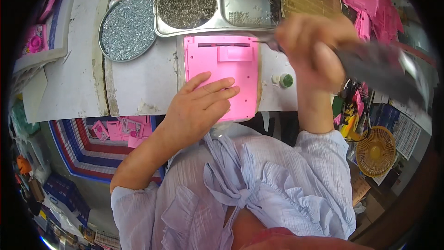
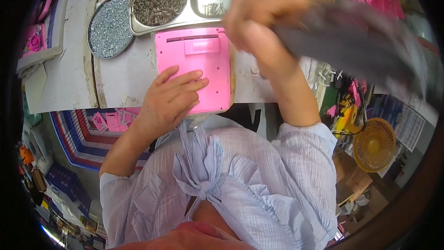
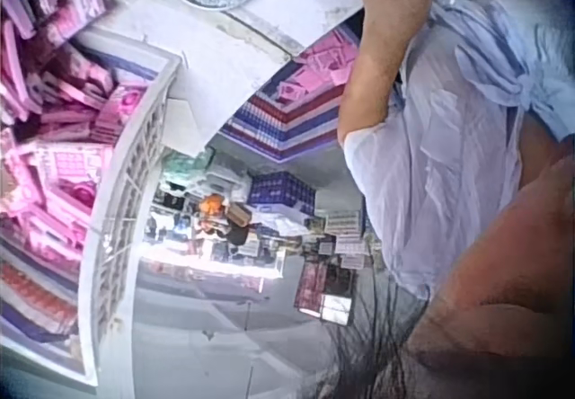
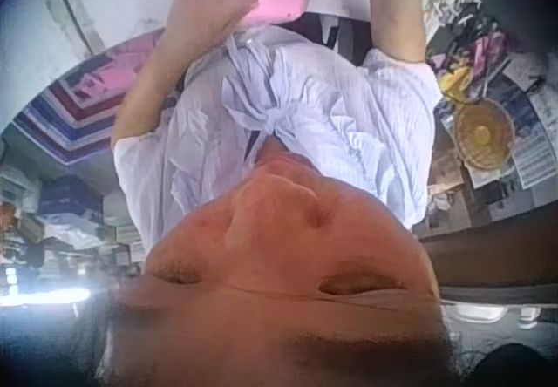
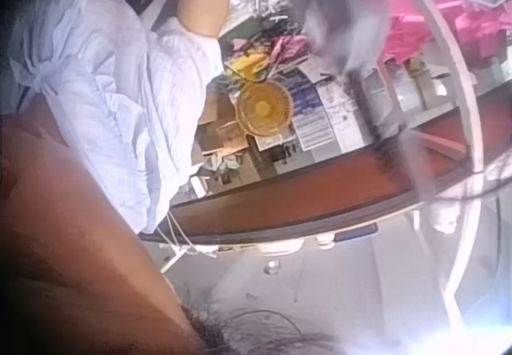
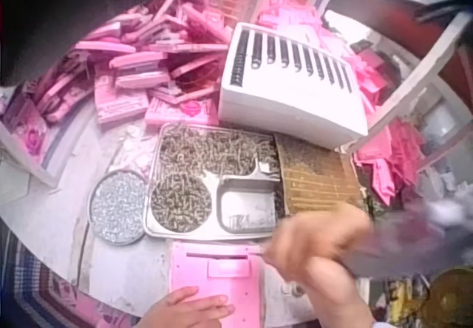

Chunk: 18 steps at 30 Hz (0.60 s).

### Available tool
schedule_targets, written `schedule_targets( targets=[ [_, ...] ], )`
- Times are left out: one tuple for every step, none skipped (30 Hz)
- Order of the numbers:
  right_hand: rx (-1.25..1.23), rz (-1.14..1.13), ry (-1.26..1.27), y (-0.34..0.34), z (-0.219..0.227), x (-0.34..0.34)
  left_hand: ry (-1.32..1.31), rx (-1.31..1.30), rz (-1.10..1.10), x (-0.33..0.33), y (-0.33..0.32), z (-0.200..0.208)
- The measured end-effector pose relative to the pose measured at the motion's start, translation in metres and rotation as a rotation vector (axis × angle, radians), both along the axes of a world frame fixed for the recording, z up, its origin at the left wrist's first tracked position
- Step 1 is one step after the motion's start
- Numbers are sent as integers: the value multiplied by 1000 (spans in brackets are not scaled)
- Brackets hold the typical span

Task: Soldering electronic components and assembling a pink toy device housing.

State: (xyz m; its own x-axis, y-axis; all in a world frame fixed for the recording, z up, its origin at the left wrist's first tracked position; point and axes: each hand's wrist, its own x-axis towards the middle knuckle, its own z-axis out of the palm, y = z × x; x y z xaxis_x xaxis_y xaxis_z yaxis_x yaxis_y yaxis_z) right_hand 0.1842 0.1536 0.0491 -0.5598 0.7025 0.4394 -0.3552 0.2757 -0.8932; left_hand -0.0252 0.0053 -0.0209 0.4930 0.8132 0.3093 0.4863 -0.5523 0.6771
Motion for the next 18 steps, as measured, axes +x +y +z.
schedule_targets(
  targets=[
    [-29,-49,-8,7,-6,-8,6,5,1,0,1,1],
    [-67,-132,-17,5,-22,-17,1,-6,-5,0,2,0],
    [-43,-114,-44,7,-22,-17,-3,-17,-12,-1,1,-1],
    [-18,-96,-71,9,-20,-16,-8,-28,-21,-1,2,-2],
    [-1,-79,-93,9,-21,-16,-10,-34,-16,-1,1,-2],
    [-34,-77,-62,8,-27,-17,-12,-40,-12,0,1,-1],
    [-33,-59,-61,10,-28,-18,-14,-46,-10,0,1,-1],
    [-31,-42,-61,12,-28,-17,-17,-41,-8,0,1,-1],
    [-28,-27,-61,12,-27,-16,-21,-36,-6,-1,1,0],
    [-30,-45,-70,11,-25,-15,-24,-31,-5,-1,1,0],
    [-30,-61,-79,12,-20,-14,-57,-40,5,0,1,-1],
    [-18,-23,-40,12,-11,-15,-85,-52,24,0,-1,-3],
    [3,15,2,13,-1,-15,-113,-64,46,0,-1,-4],
    [6,81,57,7,11,-15,-189,-114,105,0,-4,-3],
    [-5,157,91,-3,24,-13,-271,-160,139,0,-1,1],
    [-28,247,110,-12,33,-12,-352,-207,174,-1,1,4],
    [-41,309,124,-21,37,-15,-321,-160,210,-2,1,6],
    [-61,340,130,-27,36,-19,-290,-113,245,-4,1,8]
  ],
)
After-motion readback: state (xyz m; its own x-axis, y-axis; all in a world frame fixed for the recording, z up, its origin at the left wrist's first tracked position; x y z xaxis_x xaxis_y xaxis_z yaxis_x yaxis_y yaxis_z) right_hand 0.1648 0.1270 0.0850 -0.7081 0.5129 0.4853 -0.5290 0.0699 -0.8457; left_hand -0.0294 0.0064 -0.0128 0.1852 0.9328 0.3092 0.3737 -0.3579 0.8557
